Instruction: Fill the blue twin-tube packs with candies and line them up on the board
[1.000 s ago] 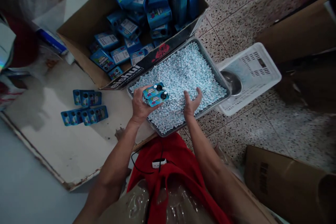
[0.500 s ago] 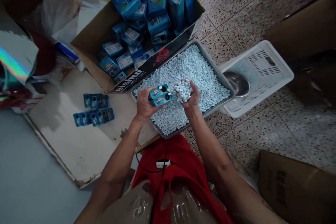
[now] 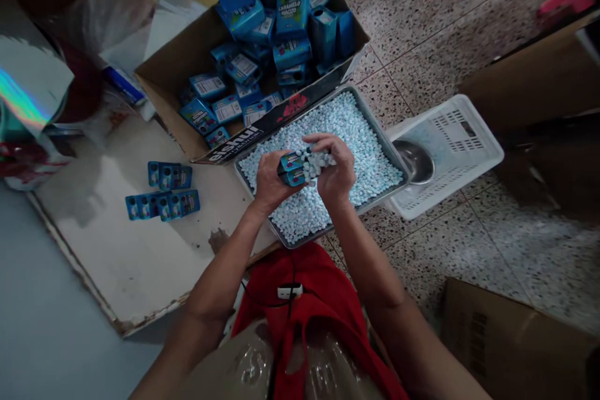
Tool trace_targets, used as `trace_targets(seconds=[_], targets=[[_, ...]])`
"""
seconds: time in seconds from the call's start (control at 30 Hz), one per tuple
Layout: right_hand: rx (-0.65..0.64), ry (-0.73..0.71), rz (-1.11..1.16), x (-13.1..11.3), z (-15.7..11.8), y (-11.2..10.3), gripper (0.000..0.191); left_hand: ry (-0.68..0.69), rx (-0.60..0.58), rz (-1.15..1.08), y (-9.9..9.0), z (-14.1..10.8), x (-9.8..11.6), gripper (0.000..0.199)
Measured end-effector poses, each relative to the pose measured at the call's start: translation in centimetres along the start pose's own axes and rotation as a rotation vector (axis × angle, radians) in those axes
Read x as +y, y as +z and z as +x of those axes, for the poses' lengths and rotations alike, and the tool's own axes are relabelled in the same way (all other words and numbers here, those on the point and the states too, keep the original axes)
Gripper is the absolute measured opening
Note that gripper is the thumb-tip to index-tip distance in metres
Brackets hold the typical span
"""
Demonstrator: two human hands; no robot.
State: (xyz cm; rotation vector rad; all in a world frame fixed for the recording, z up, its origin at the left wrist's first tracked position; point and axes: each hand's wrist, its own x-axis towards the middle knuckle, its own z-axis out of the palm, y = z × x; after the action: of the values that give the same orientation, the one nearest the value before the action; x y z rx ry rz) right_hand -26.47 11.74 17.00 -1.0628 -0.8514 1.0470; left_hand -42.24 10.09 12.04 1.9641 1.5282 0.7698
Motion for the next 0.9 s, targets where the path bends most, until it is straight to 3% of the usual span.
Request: trace_targets(seconds=[0.23,0.43,0.53,0.7,0.8,0.9], targets=[[-0.001,0.096,0.007,-0.2,0.4,-0.9,0.047,-0.004,-0.009,-0.091,1.5,0.5,-1.4,0.082],[-0.074,0.267,0.032,1.6,0.3,-4.3,0.057,0.004,-0.057,-0.009,-0.4,1.1,-1.2,0.080],[-0.062,0.336,-0.270,4.0,0.7,-7.7,0.060,0.007,-0.035,0.014,-2.1,1.0,-1.1,0.079],[0.065,0.238,-0.925,9.7,3.1,-13.2,0.042,-0.020,-0.088,-0.010,-4.1,-0.4,-2.2,0.077],[0.180,0.159,-1.223,12.6,4.0,-13.7,0.037,-0.126,-0.022,-0.129,-4.4,-2.0,-3.4,0.083],[0.183,0.131,-1.314,14.2,3.2,-11.9,0.048,-0.199,0.020,-0.310,-4.2,-3.8,-4.7,0.090]])
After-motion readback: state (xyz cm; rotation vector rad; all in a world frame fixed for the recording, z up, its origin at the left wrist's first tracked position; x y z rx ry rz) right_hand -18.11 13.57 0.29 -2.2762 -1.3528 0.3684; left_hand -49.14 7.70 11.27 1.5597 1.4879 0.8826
